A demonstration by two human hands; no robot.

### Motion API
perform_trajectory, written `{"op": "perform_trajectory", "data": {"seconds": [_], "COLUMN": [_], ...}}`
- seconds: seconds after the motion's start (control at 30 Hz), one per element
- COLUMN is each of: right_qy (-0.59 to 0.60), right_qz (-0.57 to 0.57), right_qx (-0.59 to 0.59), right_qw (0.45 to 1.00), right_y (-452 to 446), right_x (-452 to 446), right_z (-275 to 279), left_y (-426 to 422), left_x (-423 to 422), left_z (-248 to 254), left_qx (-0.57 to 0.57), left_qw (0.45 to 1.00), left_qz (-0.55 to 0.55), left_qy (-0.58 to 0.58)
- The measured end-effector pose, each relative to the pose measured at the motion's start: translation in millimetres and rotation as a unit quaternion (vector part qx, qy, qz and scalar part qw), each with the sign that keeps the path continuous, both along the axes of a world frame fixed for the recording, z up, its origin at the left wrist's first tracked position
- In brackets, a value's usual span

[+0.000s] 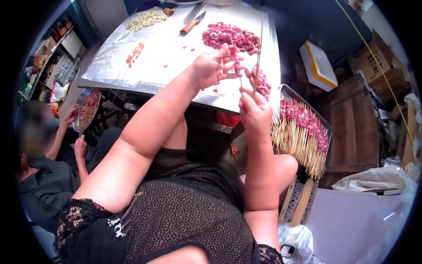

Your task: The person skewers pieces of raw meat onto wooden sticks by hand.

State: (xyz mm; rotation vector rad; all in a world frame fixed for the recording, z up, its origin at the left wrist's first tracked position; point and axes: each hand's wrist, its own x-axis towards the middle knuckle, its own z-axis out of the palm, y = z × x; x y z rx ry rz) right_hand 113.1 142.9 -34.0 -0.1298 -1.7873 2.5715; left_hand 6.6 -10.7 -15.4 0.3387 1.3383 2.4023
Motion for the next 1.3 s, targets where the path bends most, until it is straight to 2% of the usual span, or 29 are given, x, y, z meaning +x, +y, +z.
{"op": "perform_trajectory", "data": {"seconds": [0.07, 0.1, 0.23, 0.3, 0.33, 0.4, 0.47, 0.53, 0.67, 0.77, 0.8, 0.87, 0.93, 1.0, 1.07, 1.13, 1.3], "right_qy": [0.002, 0.000, -0.023, -0.026, -0.030, -0.027, -0.023, -0.008, 0.001, 0.008, 0.007, 0.007, -0.006, -0.007, -0.004, 0.001, 0.009], "right_qz": [0.014, 0.027, 0.012, 0.006, 0.000, -0.006, -0.011, -0.014, -0.009, -0.059, -0.062, -0.064, -0.037, -0.044, -0.025, -0.025, -0.023], "right_qx": [0.006, 0.008, -0.012, -0.013, -0.018, -0.023, -0.030, 0.002, -0.007, 0.021, 0.029, 0.039, 0.071, 0.084, 0.110, 0.127, 0.216], "right_qw": [1.000, 1.000, 1.000, 1.000, 0.999, 0.999, 0.999, 1.000, 1.000, 0.998, 0.998, 0.997, 0.997, 0.995, 0.994, 0.992, 0.976], "right_y": [-1, -1, -1, -1, 0, 1, 2, 3, 5, -1, -3, -7, -10, -10, -7, -7, -6], "right_x": [0, 0, 1, 1, 2, 5, 6, 8, 6, 8, 10, 13, 19, 20, 20, 20, 24], "right_z": [4, 5, -2, -4, -4, -5, -5, -5, -10, -13, -13, -14, -15, -17, -17, -15, -4], "left_y": [-3, -4, -9, -11, -12, -16, -18, -19, -18, -16, -14, -12, -14, -16, -17, -16, -20], "left_x": [-2, -5, -3, -2, -2, -3, -2, -1, -1, 0, -6, -24, -15, -12, -14, -19, -21], "left_z": [-2, -4, -9, -2, -2, -2, -3, -2, -3, 2, -6, -24, -15, -7, -8, -12, -15], "left_qx": [0.071, 0.072, 0.117, 0.019, 0.021, -0.121, -0.138, -0.202, -0.225, -0.365, -0.365, -0.345, -0.343, -0.243, -0.228, -0.148, -0.197], "left_qw": [0.992, 0.991, 0.983, 0.995, 0.995, 0.992, 0.990, 0.977, 0.970, 0.911, 0.911, 0.897, 0.891, 0.944, 0.948, 0.964, 0.932], "left_qz": [-0.036, -0.089, -0.116, -0.056, -0.057, -0.035, -0.034, -0.029, -0.052, 0.084, 0.083, 0.152, 0.187, 0.176, 0.182, 0.196, 0.245], "left_qy": [-0.100, -0.062, -0.082, -0.085, -0.084, 0.004, 0.002, 0.055, 0.070, 0.173, 0.172, 0.231, 0.231, 0.137, 0.129, 0.104, 0.179]}}
